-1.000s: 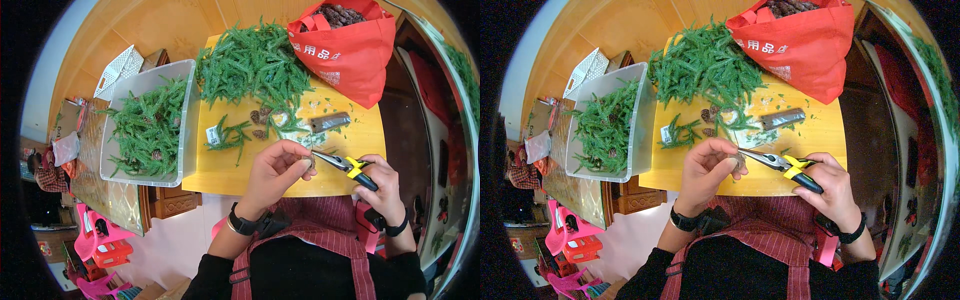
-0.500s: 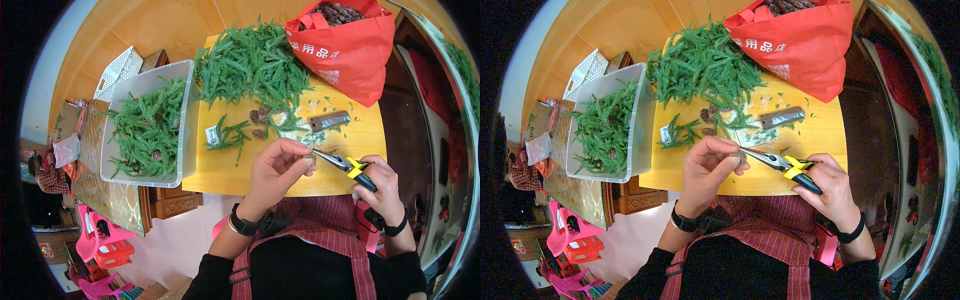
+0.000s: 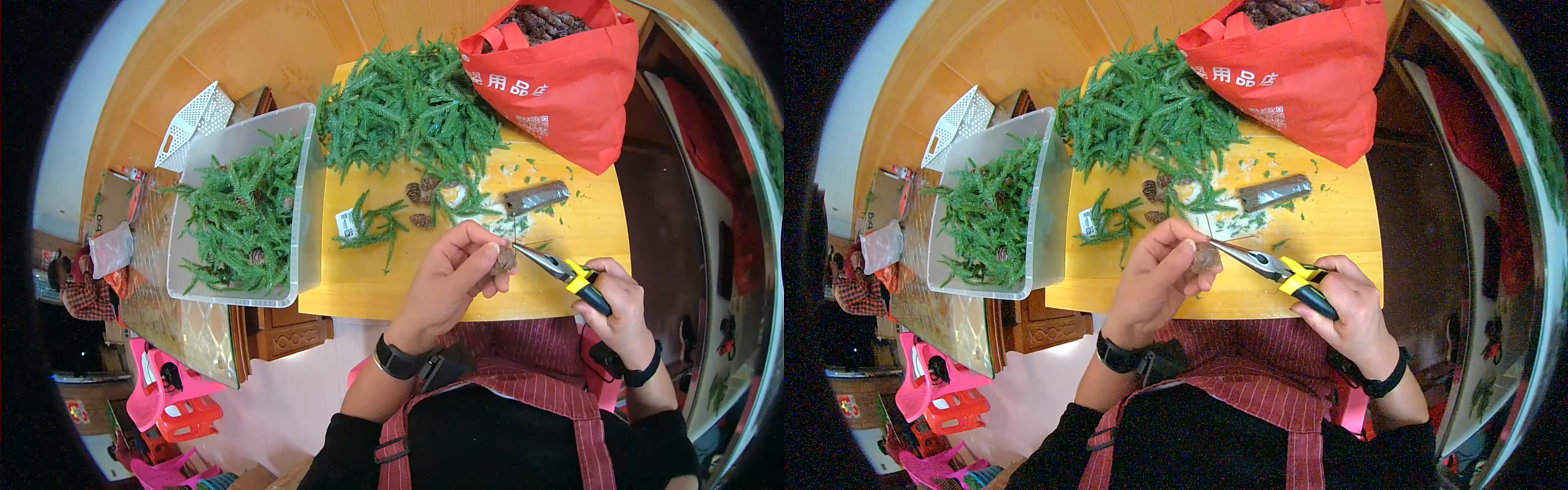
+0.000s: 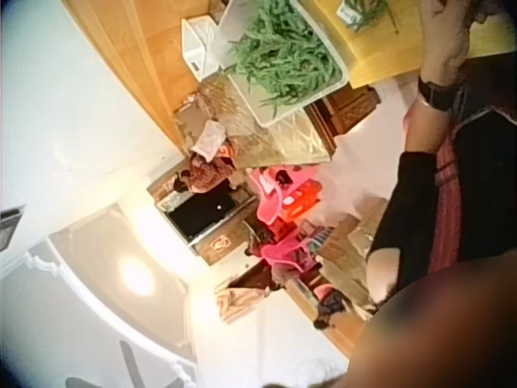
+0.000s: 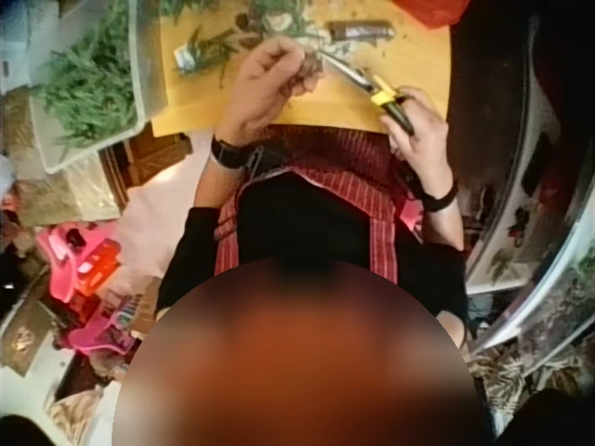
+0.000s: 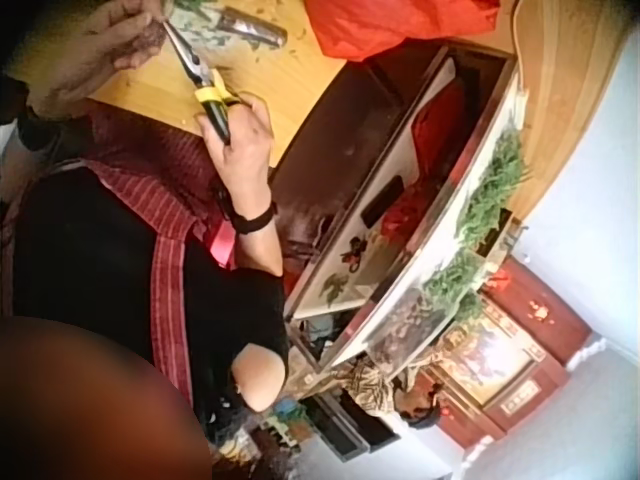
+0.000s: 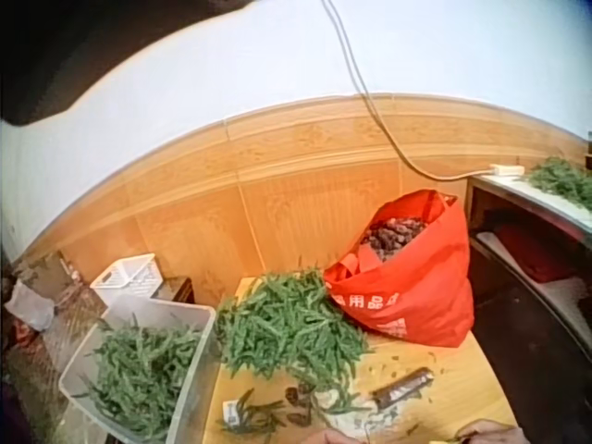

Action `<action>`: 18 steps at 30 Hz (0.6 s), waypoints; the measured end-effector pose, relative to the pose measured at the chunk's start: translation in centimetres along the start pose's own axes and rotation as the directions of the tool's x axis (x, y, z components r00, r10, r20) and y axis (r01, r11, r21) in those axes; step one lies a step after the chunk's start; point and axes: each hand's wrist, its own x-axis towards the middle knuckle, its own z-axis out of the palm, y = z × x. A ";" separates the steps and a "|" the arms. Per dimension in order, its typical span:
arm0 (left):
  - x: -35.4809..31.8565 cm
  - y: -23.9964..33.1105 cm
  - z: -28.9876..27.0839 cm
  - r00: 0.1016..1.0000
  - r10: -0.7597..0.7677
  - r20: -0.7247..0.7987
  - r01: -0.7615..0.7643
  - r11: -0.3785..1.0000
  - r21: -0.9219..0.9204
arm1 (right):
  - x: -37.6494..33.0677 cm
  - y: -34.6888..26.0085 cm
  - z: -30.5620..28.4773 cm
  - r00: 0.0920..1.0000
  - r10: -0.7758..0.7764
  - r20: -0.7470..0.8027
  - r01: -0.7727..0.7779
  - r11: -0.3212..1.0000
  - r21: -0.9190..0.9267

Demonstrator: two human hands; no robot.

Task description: Trimming and preparing green plant branches using pliers.

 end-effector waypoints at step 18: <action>0.0 -0.3 1.0 0.984 0.178 -0.021 -0.172 0.970 0.171 | -0.2 -0.4 -0.4 0.995 0.101 -0.007 -0.100 0.992 0.073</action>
